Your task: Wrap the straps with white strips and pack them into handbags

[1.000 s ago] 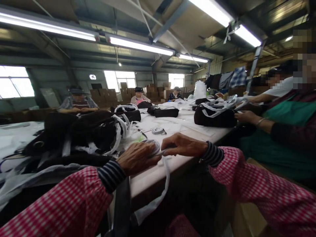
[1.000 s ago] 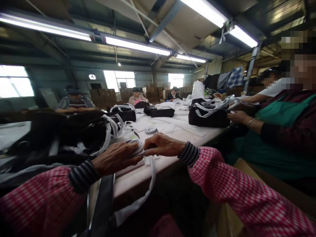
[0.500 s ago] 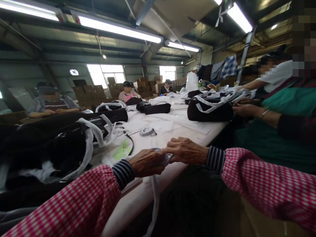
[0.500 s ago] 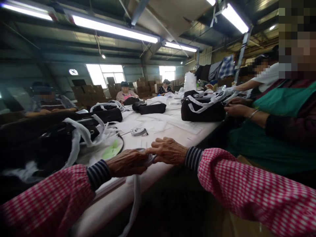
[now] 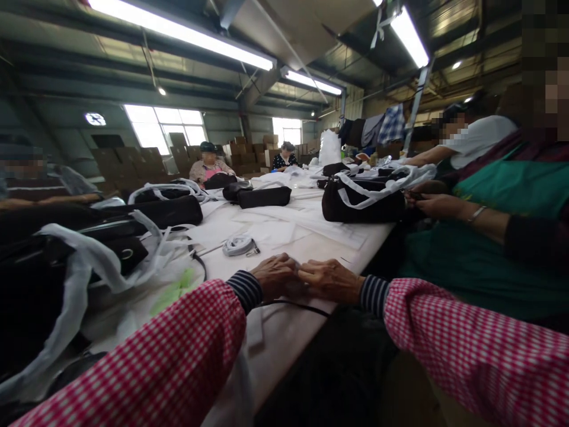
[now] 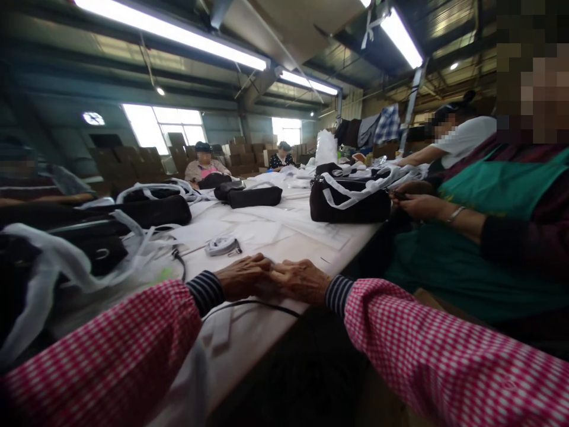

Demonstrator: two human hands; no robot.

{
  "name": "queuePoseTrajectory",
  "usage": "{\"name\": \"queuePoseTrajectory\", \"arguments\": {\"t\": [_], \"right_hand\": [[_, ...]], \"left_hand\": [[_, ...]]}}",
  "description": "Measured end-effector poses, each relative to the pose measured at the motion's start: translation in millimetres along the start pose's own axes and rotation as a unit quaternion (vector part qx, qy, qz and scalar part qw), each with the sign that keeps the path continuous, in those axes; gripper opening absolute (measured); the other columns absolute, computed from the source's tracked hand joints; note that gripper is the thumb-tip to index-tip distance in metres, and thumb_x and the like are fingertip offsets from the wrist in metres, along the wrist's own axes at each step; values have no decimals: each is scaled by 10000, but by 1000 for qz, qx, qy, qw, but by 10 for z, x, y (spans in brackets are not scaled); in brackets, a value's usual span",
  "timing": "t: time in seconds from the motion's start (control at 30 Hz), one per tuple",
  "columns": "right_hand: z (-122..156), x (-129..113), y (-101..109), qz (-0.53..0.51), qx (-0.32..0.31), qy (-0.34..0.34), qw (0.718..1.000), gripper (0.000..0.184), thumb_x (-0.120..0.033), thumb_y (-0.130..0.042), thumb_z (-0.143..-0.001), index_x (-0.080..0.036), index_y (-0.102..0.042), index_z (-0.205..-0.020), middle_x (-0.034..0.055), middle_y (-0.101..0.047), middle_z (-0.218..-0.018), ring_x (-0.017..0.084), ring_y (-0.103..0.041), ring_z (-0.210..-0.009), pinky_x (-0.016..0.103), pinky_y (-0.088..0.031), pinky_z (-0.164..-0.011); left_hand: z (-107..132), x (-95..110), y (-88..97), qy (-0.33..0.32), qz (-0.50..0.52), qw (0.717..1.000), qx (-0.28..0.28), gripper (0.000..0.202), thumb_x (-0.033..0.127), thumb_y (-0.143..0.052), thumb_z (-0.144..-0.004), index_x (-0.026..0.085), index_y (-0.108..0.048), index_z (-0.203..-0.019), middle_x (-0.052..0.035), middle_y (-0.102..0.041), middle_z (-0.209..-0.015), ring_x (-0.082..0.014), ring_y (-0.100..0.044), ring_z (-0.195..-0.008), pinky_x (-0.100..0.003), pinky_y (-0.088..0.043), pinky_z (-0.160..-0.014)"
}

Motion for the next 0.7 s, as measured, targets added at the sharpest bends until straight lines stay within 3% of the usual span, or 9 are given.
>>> {"name": "queuePoseTrajectory", "arguments": {"t": [0.13,0.3,0.4,0.5,0.6,0.7], "right_hand": [[36,84,33,-38,-36,8,999,280,-304,-576,-1002,-192,-553,-1258,82,-652,-1152,214,-619,-1026,302,-506,-786],[51,165,120,0,-29,40,999,449,-261,-612,-957,-190,-475,-1378,112,-602,-1262,253,-584,-1097,346,-533,-784],[12,111,101,18,-26,53,998,313,-214,-558,-980,-176,-528,-1290,104,-618,-1213,245,-594,-1046,343,-527,-769],[-89,-7,50,10,-35,58,998,168,-186,-467,-1022,-145,-582,-1138,115,-645,-1114,227,-609,-973,328,-514,-752],[-199,-86,14,-49,-33,24,998,172,-246,-521,-1008,-135,-597,-1115,125,-660,-1089,235,-632,-966,330,-513,-767],[-229,-66,25,-125,-18,-8,992,230,-300,-575,-993,-154,-608,-1167,115,-674,-1130,248,-645,-1036,338,-503,-832]], "left_hand": [[54,-17,-81,-17,-16,1000,-2,219,243,-650,-937,211,-677,-1152,-83,-666,-1152,-248,-565,-1062,-344,-471,-913],[108,-42,-18,-23,-45,999,-2,161,191,-670,-900,199,-693,-1059,-104,-627,-1212,-272,-526,-1093,-358,-470,-869],[134,-96,14,-28,-64,997,12,200,203,-685,-894,230,-707,-1091,-134,-587,-1256,-325,-484,-1156,-437,-442,-910],[194,-153,-2,-32,-79,996,28,311,114,-588,-924,289,-702,-1155,-133,-550,-1306,-342,-453,-1203,-495,-409,-944],[265,-186,-78,2,18,999,34,405,104,-651,-871,315,-683,-1215,-99,-532,-1297,-293,-499,-1152,-420,-458,-911],[297,-170,-174,54,136,988,53,315,249,-720,-871,284,-711,-1183,-86,-521,-1261,-265,-535,-1110,-391,-489,-931]]}}
Point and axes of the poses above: each hand's wrist, its own z-axis away from the middle knuckle, its own y-axis out of the back of the hand, x = y × z, the point moved 2 cm from there along -z, towards the middle knuckle
